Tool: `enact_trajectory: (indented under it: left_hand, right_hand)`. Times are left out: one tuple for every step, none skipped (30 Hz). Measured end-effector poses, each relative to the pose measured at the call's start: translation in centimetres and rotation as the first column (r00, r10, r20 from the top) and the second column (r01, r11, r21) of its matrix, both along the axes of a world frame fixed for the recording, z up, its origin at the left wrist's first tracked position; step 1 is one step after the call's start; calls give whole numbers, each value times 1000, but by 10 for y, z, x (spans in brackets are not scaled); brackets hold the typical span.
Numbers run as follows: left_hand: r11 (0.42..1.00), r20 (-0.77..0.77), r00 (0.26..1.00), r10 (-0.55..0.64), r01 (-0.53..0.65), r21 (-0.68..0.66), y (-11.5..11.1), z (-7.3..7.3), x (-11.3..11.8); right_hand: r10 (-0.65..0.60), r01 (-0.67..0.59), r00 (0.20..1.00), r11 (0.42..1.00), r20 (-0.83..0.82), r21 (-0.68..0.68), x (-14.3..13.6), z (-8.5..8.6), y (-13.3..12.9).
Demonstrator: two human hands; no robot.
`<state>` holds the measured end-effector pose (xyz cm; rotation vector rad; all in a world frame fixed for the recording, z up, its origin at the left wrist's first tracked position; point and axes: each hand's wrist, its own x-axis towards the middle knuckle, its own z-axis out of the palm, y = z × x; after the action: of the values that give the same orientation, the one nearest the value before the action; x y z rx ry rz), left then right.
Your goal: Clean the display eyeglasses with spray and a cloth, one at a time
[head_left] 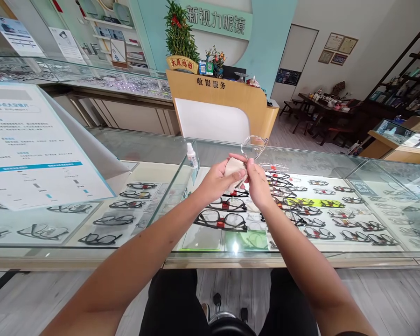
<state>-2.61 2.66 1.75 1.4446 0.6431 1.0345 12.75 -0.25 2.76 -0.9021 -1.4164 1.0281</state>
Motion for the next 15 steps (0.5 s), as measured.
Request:
enact_trajectory:
  left_hand:
    - [1000,27,1000,13,-13,5,0,-1,1]
    - [1000,56,998,19,-20,7,0,-2,2]
    - [1000,81,997,19,-19,8,1,-4,3]
    - [1000,95,995,11,-12,8,1,-4,3]
    - [1000,95,996,3,-4,12,2,-5,3]
    - [1000,79,997,-6,4,17,3,-6,2]
    - [1000,53,999,-15,13,23,4,-6,0]
    - [999,22,999,-23,22,29,5,-6,-2]
    - [999,-7,1000,-29,30,35,6,-6,-4]
    - [998,-33,999,-35,36,43,6,-5,-6]
    - [998,-53,998,-43,46,53,6,-4,-7]
    - [996,-67,996,-52,57,64,5,-3,-9]
    - [995,-76,995,-59,65,76,4,-2,-9]
    - [994,-76,995,-61,67,86,3,-1,-9]
    - [994,-68,996,-61,67,89,1,0,-8]
  right_hand:
    - [-8,8,1000,1000,16,10,-2,1,-1]
    - [-14,14,1000,1000,25,16,-3,1,-2]
    - [-18,18,1000,1000,24,13,-3,1,-2]
    - [-26,26,1000,1000,15,1,-3,1,-1]
    - [-38,38,999,999,4,-19,-3,1,-1]
    - [-51,50,999,998,-7,-39,-2,0,0]
    - [-60,60,998,997,-15,-53,0,0,1]
    - [-65,64,998,996,-23,-55,1,0,2]
    - [-66,65,997,997,-32,-45,2,-1,3]
    - [-65,63,997,998,-42,-28,4,-1,4]
    - [-60,59,997,998,-51,-10,5,-1,5]
    - [-59,59,996,998,-62,4,5,-1,6]
    - [-60,61,996,998,-68,9,6,-2,6]
    - [-67,68,996,998,-66,4,5,-2,6]
    - [-76,75,996,997,-53,-8,5,-2,5]
